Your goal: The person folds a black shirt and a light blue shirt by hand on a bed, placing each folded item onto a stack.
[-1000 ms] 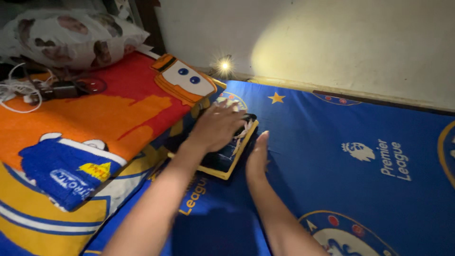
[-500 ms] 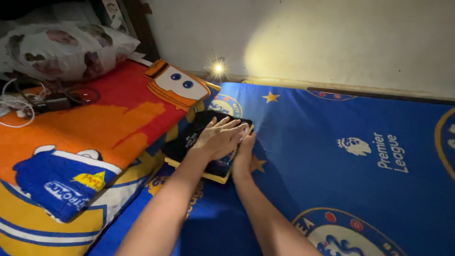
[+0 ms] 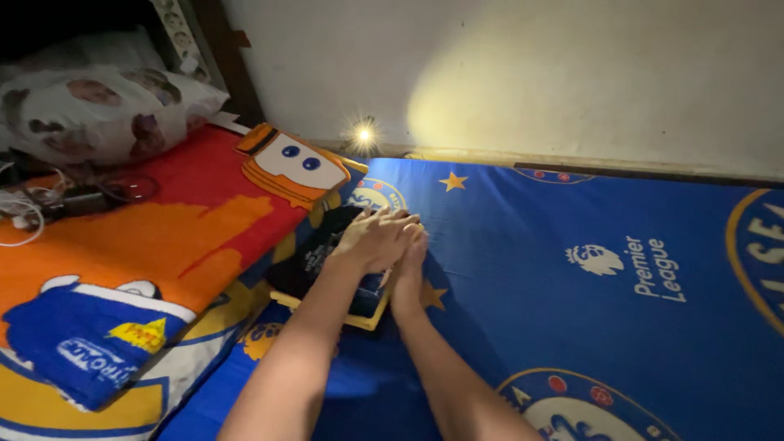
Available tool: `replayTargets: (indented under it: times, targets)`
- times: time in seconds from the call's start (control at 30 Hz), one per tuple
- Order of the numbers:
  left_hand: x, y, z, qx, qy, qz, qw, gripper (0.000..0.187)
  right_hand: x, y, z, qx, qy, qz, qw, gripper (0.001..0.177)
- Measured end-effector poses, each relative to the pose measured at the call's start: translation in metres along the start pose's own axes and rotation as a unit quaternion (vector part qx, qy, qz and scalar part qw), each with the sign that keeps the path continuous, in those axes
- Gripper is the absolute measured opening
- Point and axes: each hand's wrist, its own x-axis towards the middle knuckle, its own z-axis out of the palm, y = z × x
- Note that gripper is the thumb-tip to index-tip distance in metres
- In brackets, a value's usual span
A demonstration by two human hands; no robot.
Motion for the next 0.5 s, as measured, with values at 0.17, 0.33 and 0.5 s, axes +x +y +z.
replayTargets:
  times: [0.17,0.33,0.5]
  targets:
    - [0.001,0.007,0.034,-0.044,0.104,-0.013,0.993,0.048,-0.004,-0.016,0.005,-0.111,0.046,0.110,0.987,0.082]
    - [-0.005,0.007,0.015,-0.098,0.079,-0.012,0.992,0.047,-0.008,-0.028,0.011,-0.006,0.014,0.096,0.995,0.080]
    - [-0.021,-0.001,-0.002,-0.103,0.034,-0.079,0.991,0.045,-0.011,-0.019,-0.005,-0.062,0.082,0.130,0.986,0.077]
